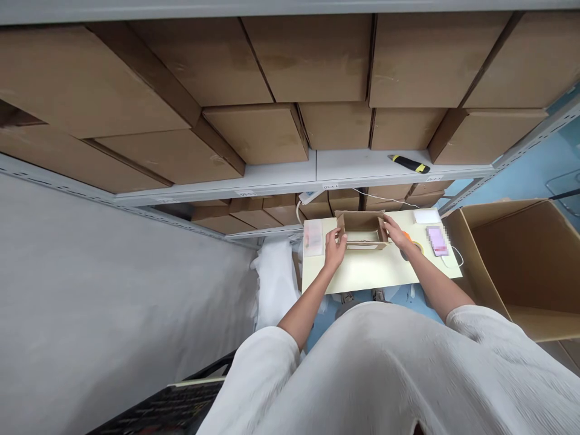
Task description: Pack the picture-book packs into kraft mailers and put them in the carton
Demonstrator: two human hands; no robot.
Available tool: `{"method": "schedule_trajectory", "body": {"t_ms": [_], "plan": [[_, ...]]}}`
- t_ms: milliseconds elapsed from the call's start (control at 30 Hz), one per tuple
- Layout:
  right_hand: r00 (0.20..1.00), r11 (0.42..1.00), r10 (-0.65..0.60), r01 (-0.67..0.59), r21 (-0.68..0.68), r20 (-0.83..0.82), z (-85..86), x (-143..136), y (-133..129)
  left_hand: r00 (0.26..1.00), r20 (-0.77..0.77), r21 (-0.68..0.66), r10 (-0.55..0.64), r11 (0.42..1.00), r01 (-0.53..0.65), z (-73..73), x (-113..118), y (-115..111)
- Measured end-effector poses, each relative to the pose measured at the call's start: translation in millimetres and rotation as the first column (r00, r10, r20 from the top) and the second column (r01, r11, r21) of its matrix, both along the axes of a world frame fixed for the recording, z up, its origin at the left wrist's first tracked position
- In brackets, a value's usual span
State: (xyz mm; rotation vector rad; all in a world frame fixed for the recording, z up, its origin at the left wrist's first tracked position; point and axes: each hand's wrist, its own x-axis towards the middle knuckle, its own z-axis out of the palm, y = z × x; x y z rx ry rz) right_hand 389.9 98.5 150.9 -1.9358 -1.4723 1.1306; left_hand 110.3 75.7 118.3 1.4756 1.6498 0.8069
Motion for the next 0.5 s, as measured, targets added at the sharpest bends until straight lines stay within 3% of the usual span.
{"method": "schedule_trajectory", "body": {"t_ms": [133, 333, 500], "plan": [[0.985, 0.996, 0.051, -0.039, 0.075, -0.167, -1.5, 5, 4, 0.995, -0.066, 0.001, -0.071, 0.997, 0.071, -2.5, -1, -5], [0.976, 0.996, -0.005, 0.025, 0.090, -0.217, -14.4, 12, 16, 0.991, -0.093, -0.007, -0.096, 0.995, 0.096, -7.2, -4, 4], [0.928, 0.993, 0.009, 0.035, 0.112, -0.373, -21.8, 20, 18, 0.999, -0.051, -0.015, 0.013, 1.000, -0.014, -7.4, 2, 19]]}}
